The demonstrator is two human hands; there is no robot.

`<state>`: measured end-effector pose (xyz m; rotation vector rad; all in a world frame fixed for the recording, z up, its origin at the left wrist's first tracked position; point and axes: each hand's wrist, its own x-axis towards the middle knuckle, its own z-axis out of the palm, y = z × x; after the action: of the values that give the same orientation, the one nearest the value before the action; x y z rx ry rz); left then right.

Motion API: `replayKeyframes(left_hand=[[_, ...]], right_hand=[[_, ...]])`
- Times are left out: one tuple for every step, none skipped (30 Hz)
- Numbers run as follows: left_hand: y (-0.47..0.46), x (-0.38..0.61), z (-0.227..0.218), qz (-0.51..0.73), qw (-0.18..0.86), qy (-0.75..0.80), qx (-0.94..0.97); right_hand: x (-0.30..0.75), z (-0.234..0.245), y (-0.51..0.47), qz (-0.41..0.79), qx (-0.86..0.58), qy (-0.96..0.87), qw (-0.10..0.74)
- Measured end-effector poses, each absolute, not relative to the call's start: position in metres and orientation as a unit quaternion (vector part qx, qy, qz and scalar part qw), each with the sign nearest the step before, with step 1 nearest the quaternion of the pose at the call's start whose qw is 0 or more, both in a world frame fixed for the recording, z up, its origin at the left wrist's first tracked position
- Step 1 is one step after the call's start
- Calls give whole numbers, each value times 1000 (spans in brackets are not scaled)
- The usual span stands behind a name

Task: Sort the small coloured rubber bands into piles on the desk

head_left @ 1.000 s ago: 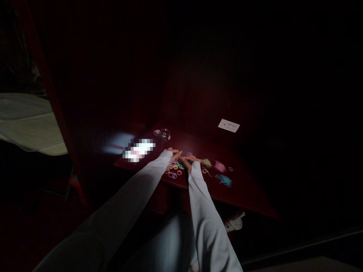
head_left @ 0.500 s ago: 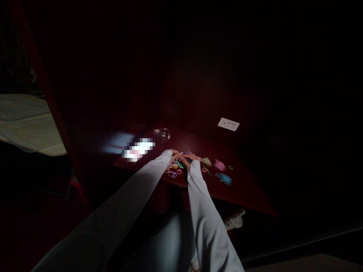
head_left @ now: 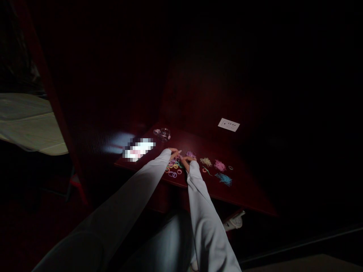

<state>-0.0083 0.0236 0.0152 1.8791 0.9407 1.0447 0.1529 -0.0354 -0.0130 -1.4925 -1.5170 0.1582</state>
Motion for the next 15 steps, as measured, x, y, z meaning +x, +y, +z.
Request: replayKeyframes(left_hand=[[24, -8, 15, 412, 386, 370, 738], [24, -9, 15, 415, 383, 369, 738], [24, -9, 15, 418, 378, 366, 741], [24, -9, 14, 421, 373, 362, 743], [24, -9, 14, 422, 369, 360, 746], [24, -9, 14, 421, 367, 359, 748], [24, -9, 13, 418, 367, 358, 750], [24, -9, 13, 416, 367, 358, 751], [24, -9, 12, 415, 367, 357, 752], [24, -9, 12, 415, 365, 357, 753], [24, -8, 12, 416, 361, 357, 754], [24, -8, 11, 416, 357, 358, 755], [24, -8, 11, 415, 355, 360, 756], [25, -7, 11, 412, 355, 362, 757], [25, -7, 10, 410, 356, 363, 757]], right_hand=[[154, -13, -34, 68, -610, -639, 463], [155, -14, -33, 72, -607, -655, 443], [156, -14, -33, 79, -604, -668, 428], [158, -14, -32, 88, -601, -675, 418], [159, -14, -32, 96, -600, -679, 413], [159, -14, -32, 100, -600, -677, 415], [160, -15, -32, 100, -601, -672, 420], [160, -16, -32, 95, -604, -666, 427], [159, -17, -32, 86, -607, -659, 435], [159, -17, -32, 77, -609, -653, 443], [159, -18, -32, 72, -610, -649, 449], [159, -18, -32, 72, -610, -648, 449], [160, -18, -31, 78, -610, -650, 445], [160, -18, -31, 84, -610, -653, 440], [160, -17, -30, 90, -610, -657, 433]])
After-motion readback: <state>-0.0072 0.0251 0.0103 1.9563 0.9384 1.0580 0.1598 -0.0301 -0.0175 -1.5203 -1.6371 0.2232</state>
